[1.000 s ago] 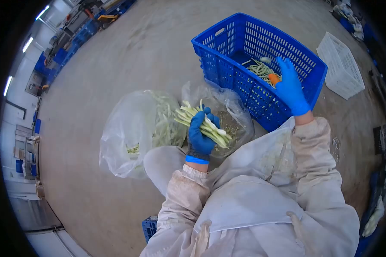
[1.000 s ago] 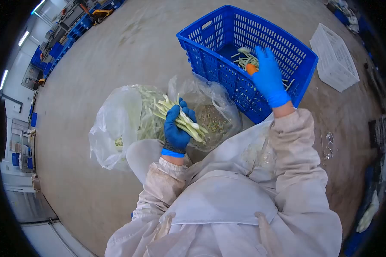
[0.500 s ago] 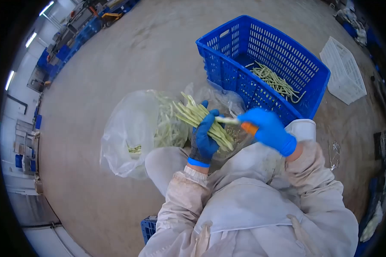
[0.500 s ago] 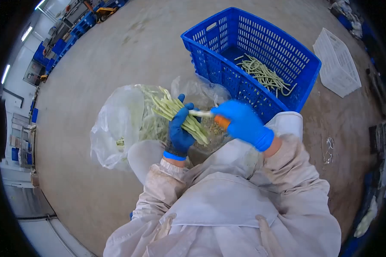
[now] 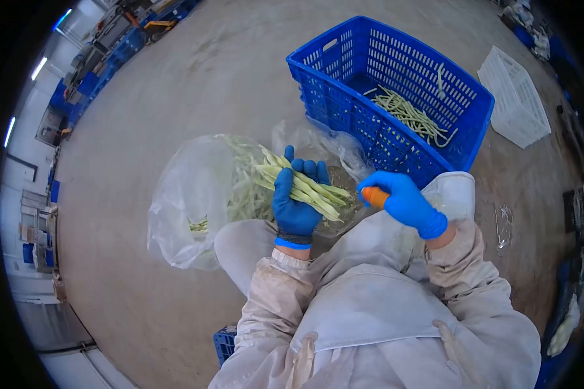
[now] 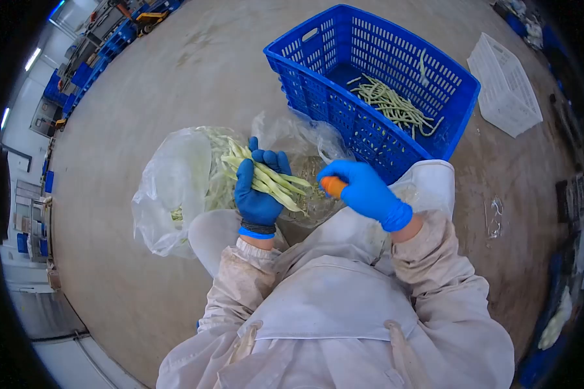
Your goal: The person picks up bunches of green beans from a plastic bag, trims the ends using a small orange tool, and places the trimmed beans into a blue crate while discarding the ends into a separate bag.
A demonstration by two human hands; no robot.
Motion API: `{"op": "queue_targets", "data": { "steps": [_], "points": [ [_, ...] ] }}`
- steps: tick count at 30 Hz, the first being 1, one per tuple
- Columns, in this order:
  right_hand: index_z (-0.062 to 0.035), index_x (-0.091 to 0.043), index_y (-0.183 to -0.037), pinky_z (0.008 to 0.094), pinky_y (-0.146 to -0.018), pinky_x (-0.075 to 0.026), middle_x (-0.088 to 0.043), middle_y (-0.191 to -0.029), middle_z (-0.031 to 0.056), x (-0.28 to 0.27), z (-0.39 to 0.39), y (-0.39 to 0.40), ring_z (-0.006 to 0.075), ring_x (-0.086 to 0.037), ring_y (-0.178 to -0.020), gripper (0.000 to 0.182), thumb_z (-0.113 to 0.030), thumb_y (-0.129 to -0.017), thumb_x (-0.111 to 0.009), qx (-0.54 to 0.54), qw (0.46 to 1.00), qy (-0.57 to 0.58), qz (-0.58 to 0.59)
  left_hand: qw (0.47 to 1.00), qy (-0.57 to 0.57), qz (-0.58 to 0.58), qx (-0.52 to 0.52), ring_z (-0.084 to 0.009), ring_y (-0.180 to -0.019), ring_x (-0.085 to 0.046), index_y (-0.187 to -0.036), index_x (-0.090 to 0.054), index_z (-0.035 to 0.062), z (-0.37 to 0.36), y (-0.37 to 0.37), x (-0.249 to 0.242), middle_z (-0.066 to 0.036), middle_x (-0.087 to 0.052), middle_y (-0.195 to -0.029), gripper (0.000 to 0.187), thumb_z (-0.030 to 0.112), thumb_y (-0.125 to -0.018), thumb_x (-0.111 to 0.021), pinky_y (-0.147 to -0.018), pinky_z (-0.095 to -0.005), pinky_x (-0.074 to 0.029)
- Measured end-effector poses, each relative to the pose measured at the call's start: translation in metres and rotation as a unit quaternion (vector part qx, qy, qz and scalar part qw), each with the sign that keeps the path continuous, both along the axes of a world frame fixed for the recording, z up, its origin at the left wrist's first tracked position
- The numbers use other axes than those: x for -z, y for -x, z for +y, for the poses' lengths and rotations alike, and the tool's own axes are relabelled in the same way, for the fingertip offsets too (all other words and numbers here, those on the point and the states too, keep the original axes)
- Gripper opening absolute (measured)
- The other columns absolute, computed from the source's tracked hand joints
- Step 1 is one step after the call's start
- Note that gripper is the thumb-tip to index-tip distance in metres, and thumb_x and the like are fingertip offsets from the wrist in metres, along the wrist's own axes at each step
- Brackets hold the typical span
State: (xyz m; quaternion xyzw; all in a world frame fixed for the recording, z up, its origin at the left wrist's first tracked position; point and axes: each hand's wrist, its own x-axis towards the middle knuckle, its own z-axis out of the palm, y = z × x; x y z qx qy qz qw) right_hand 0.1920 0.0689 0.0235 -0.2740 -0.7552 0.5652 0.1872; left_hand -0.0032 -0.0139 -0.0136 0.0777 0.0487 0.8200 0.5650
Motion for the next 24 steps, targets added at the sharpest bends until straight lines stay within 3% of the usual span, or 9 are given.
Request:
{"op": "queue_targets", "data": {
  "steps": [2, 6, 11, 15, 17, 24],
  "points": [
    [0.0004, -0.063, -0.105, 0.0265, -0.073, -0.048, -0.065, -0.091, 0.0072, 0.011, -0.013, 0.001, 0.0117, -0.059, -0.082, 0.02, -0.008, -0.087, -0.058, -0.013, 0.996, 0.084, 0.037, 1.0, -0.002, -0.007, -0.004, -0.0198, -0.1, -0.058, -0.134, -0.037, 0.0107, 0.001, 0.0, 0.001, -0.003, -0.062, -0.103, 0.043, 0.017, -0.093, -0.048, -0.103, -0.0414, -0.037],
    [0.0016, -0.061, -0.108, 0.026, -0.072, -0.048, -0.065, -0.092, 0.0075, 0.019, -0.033, 0.017, 0.0119, -0.059, -0.083, 0.023, -0.008, -0.088, -0.057, 0.036, 0.993, 0.081, 0.072, 0.999, -0.031, 0.001, -0.012, -0.0195, -0.103, -0.056, -0.131, -0.041, 0.0056, 0.002, 0.002, 0.004, -0.004, -0.061, -0.104, 0.039, 0.018, -0.094, -0.047, -0.106, -0.0403, -0.033],
    [0.0025, -0.058, -0.112, 0.0265, -0.074, -0.049, -0.064, -0.096, 0.0106, 0.019, -0.033, 0.025, 0.0141, -0.061, -0.084, 0.026, -0.003, -0.088, -0.052, 0.011, 0.971, 0.233, 0.06, 0.999, -0.029, -0.007, -0.019, -0.0199, -0.104, -0.056, -0.13, -0.041, 0.0037, 0.002, 0.001, 0.006, -0.006, -0.061, -0.104, 0.038, 0.017, -0.094, -0.046, -0.106, -0.0402, -0.034],
    [0.0018, -0.059, -0.111, 0.0266, -0.076, -0.048, -0.064, -0.098, 0.0096, 0.016, -0.032, 0.026, 0.0134, -0.06, -0.086, 0.025, -0.003, -0.087, -0.052, 0.0, 0.969, 0.232, 0.085, 0.999, 0.022, -0.026, -0.041, -0.0201, -0.099, -0.059, -0.122, -0.049, 0.0058, 0.002, 0.003, 0.01, -0.005, -0.064, -0.1, 0.031, 0.016, -0.093, -0.047, -0.103, -0.0406, -0.037],
    [0.0013, -0.061, -0.109, 0.0262, -0.077, -0.047, -0.063, -0.097, 0.0082, 0.02, -0.031, 0.027, 0.0121, -0.058, -0.088, 0.024, -0.003, -0.087, -0.053, -0.005, 0.98, 0.153, 0.123, 0.998, 0.03, -0.034, -0.042, -0.0199, -0.098, -0.06, -0.119, -0.052, 0.0052, 0.002, 0.003, 0.014, -0.005, -0.064, -0.1, 0.028, 0.016, -0.093, -0.047, -0.103, -0.0401, -0.038],
    [-0.0003, -0.063, -0.104, 0.0283, -0.073, -0.047, -0.065, -0.093, 0.0083, 0.015, -0.026, 0.028, 0.0129, -0.057, -0.083, 0.02, -0.006, -0.087, -0.055, 0.009, 0.989, 0.12, 0.08, 0.997, 0.049, -0.035, -0.045, -0.0196, -0.097, -0.06, -0.116, -0.053, 0.0064, 0.003, 0.0, 0.016, -0.005, -0.064, -0.098, 0.025, 0.014, -0.093, -0.048, -0.102, -0.0405, -0.038]
  ]
}}
